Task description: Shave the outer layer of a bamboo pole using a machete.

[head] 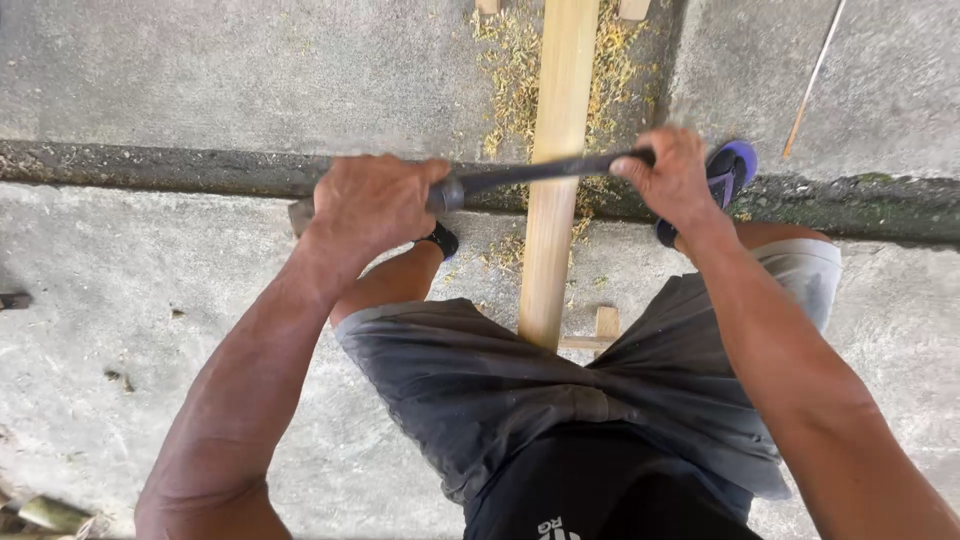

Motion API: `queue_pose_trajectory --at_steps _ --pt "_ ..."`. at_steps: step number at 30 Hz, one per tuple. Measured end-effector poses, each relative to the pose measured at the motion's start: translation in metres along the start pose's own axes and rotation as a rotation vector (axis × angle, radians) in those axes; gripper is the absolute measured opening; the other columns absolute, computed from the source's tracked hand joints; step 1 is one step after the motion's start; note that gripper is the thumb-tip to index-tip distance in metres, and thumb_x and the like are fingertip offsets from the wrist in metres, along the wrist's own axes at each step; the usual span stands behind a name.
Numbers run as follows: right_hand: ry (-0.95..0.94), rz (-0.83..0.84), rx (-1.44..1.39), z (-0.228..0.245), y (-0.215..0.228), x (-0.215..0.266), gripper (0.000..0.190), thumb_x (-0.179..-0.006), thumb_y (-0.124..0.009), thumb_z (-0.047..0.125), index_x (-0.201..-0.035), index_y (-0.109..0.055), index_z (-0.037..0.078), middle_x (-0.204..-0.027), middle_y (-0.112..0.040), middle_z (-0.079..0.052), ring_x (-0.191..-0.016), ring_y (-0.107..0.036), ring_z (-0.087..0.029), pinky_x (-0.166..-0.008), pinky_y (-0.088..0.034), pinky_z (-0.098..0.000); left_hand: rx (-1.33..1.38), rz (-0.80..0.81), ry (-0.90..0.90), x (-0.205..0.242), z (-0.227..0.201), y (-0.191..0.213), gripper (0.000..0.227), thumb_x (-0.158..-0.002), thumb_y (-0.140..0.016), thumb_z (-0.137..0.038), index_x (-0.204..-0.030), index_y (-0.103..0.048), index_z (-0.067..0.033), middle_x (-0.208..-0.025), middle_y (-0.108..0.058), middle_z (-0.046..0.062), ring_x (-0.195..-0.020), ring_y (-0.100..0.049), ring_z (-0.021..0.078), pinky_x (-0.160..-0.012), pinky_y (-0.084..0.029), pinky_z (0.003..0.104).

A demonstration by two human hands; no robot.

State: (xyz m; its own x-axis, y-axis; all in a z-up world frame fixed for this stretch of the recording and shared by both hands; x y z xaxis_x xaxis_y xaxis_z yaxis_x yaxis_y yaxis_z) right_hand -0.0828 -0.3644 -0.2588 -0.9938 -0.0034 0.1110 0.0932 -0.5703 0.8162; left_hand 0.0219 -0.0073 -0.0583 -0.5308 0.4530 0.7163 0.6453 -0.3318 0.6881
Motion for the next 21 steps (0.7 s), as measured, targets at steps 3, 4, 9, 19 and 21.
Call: queue_pose_trajectory --at_steps 3,4,9,19,21 --pt "-0.010 0.008 0.068 0.009 0.017 -0.009 0.078 -0.092 -0.049 0.086 -0.094 -0.067 0.010 -0.100 -0.060 -0.012 -0.109 -0.054 -0.032 -0.106 -0.036 -0.0543 0.035 0.056 0.068 -0.003 0.006 0.012 0.045 -0.098 -0.066 -0.031 -0.141 -0.056 -0.0383 -0.078 -0.069 0.007 -0.065 -0.068 0.0211 -0.055 -0.059 0.037" --pt "-0.010 0.010 0.071 0.011 0.018 -0.006 0.078 -0.092 -0.049 0.086 -0.094 -0.067 0.010 -0.100 -0.060 -0.012 -0.109 -0.054 -0.032 -0.106 -0.036 -0.0543 0.038 0.056 0.067 -0.014 0.014 -0.005 0.045 -0.098 -0.066 -0.031 -0.141 -0.056 -0.0383 -0.078 -0.069 0.007 -0.065 -0.068 0.0211 -0.055 -0.059 0.037" --pt "0.071 -0.091 0.309 0.040 0.040 0.005 0.065 -0.099 -0.061 0.077 -0.094 -0.072 0.013 -0.103 -0.064 -0.009 -0.110 -0.056 -0.030 -0.106 -0.034 -0.0499 0.092 -0.151 0.054 -0.054 0.035 -0.060 0.029 -0.091 -0.074 -0.027 -0.119 -0.067 -0.0178 -0.087 -0.069 0.008 -0.083 -0.067 0.0212 -0.082 -0.054 0.046" --pt "0.213 -0.031 0.639 0.047 0.084 -0.009 0.050 -0.100 -0.064 0.066 -0.104 -0.077 0.018 -0.096 -0.069 -0.001 -0.105 -0.057 -0.023 -0.105 -0.035 -0.0444 0.190 -0.443 0.125 -0.108 0.019 -0.100 0.006 -0.096 -0.070 -0.013 -0.099 -0.073 -0.0092 -0.080 -0.068 0.007 -0.075 -0.065 0.0208 -0.078 -0.047 0.039" --pt "0.183 -0.008 0.604 0.050 0.088 -0.002 0.050 -0.098 -0.071 0.065 -0.105 -0.076 0.016 -0.094 -0.069 -0.001 -0.100 -0.057 -0.021 -0.104 -0.035 -0.0413 0.181 -0.449 0.058 -0.111 0.015 -0.110 0.015 -0.088 -0.072 -0.013 -0.103 -0.073 -0.0113 -0.081 -0.067 0.006 -0.079 -0.063 0.0187 -0.083 -0.045 0.039"
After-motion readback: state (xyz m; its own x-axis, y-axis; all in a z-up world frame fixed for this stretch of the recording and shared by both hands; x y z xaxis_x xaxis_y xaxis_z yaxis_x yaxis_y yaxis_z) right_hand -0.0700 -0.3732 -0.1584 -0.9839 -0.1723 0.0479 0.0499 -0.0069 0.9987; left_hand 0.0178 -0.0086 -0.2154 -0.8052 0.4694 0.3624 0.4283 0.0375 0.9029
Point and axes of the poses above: each hand's wrist, its own x-axis away from the middle knuckle, its own y-axis out of the back of the hand, z = x × y, the point moved 5 cm from there along -x, towards the middle knuckle
